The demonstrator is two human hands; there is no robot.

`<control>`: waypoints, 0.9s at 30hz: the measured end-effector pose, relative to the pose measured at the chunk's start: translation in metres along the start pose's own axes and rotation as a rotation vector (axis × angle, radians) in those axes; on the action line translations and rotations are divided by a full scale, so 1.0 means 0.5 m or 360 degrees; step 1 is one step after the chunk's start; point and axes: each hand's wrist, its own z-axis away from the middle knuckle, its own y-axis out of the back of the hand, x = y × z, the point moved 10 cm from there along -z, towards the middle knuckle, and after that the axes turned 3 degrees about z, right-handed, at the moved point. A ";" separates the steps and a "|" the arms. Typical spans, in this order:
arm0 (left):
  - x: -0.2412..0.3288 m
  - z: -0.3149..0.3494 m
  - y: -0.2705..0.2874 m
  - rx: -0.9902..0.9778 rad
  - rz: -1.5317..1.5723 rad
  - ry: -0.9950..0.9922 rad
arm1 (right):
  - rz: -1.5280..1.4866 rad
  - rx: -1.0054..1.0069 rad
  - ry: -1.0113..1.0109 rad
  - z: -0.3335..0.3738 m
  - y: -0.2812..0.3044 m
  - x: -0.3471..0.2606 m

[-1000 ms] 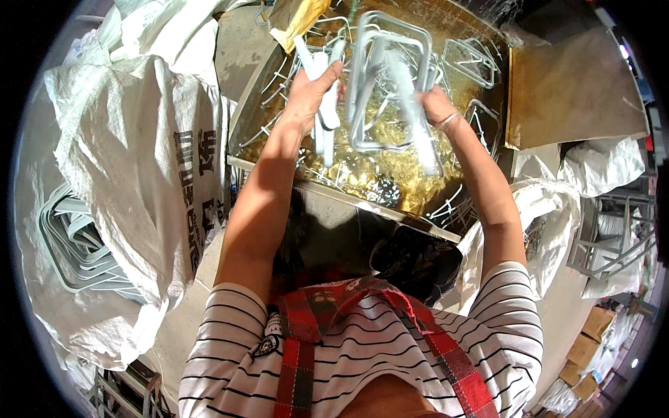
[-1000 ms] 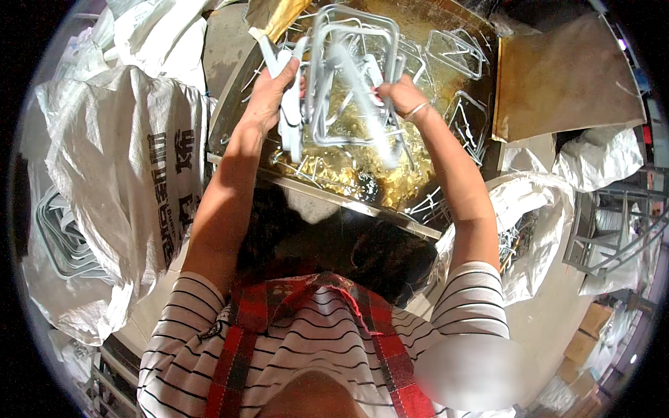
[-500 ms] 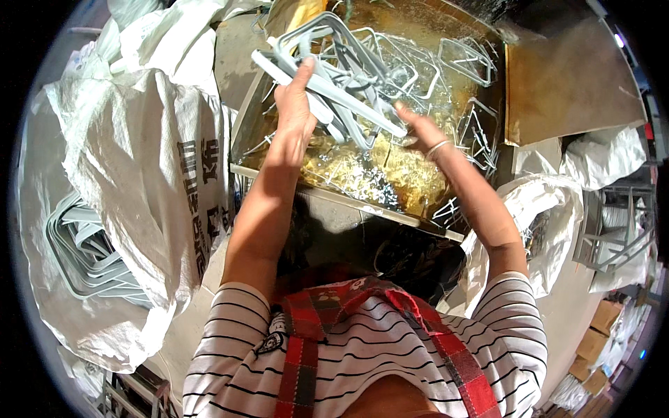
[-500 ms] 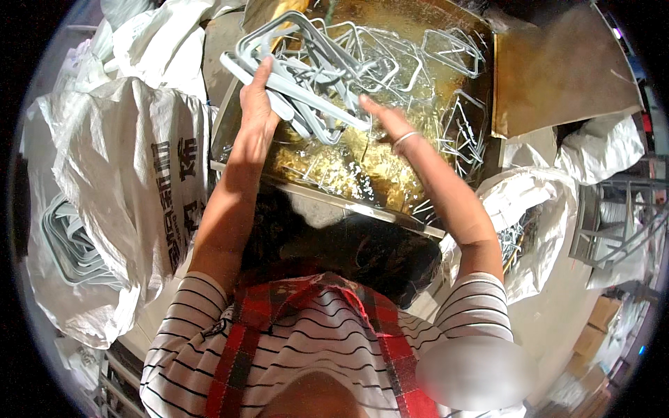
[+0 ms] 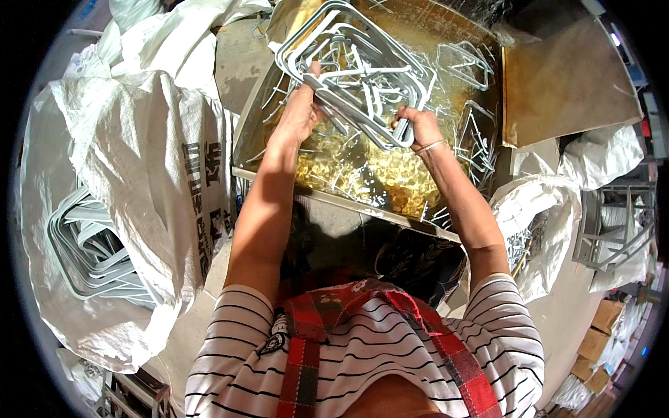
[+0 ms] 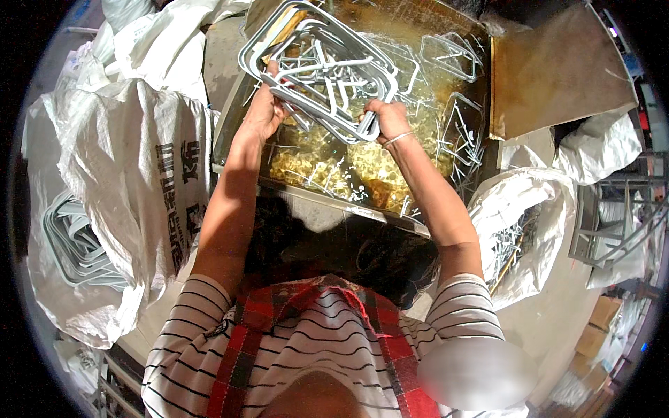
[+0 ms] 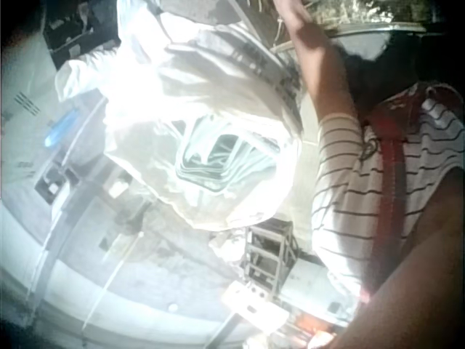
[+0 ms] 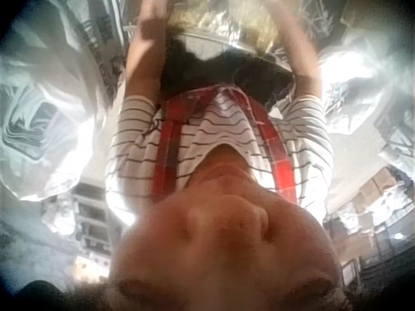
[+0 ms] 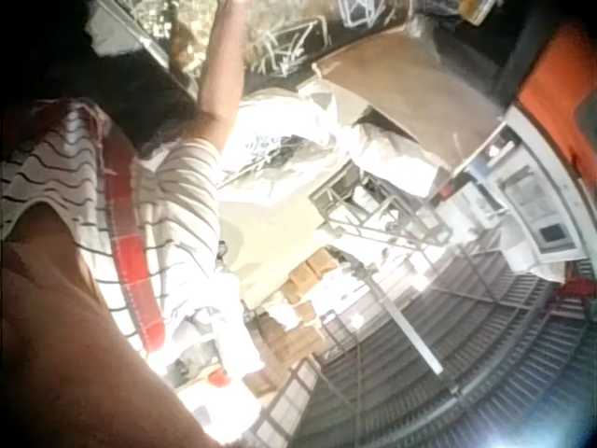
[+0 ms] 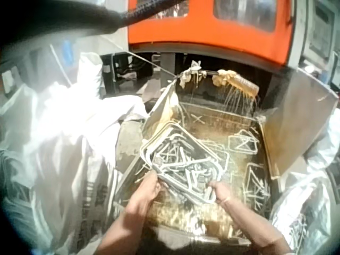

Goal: The person gathers metal wire frames from a metal tray and stacks them into a sack by hand, picking them up individually and in small groups from the tray.

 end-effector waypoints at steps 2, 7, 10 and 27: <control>-0.002 -0.017 0.010 0.0127 0.0007 -0.0071 | 0.0068 -0.0014 -0.0022 -0.005 0.012 0.002; 0.030 -0.024 0.086 0.0400 0.0699 -0.0193 | 0.1123 0.0487 0.0165 0.006 0.164 -0.054; 0.089 -0.009 0.184 0.0703 0.0787 -0.0461 | 0.1297 0.0991 0.0074 0.038 0.349 -0.087; -0.045 0.047 -0.180 -0.0657 -0.0524 -0.0014 | 0.2622 -0.0666 0.1363 0.059 -0.156 -0.267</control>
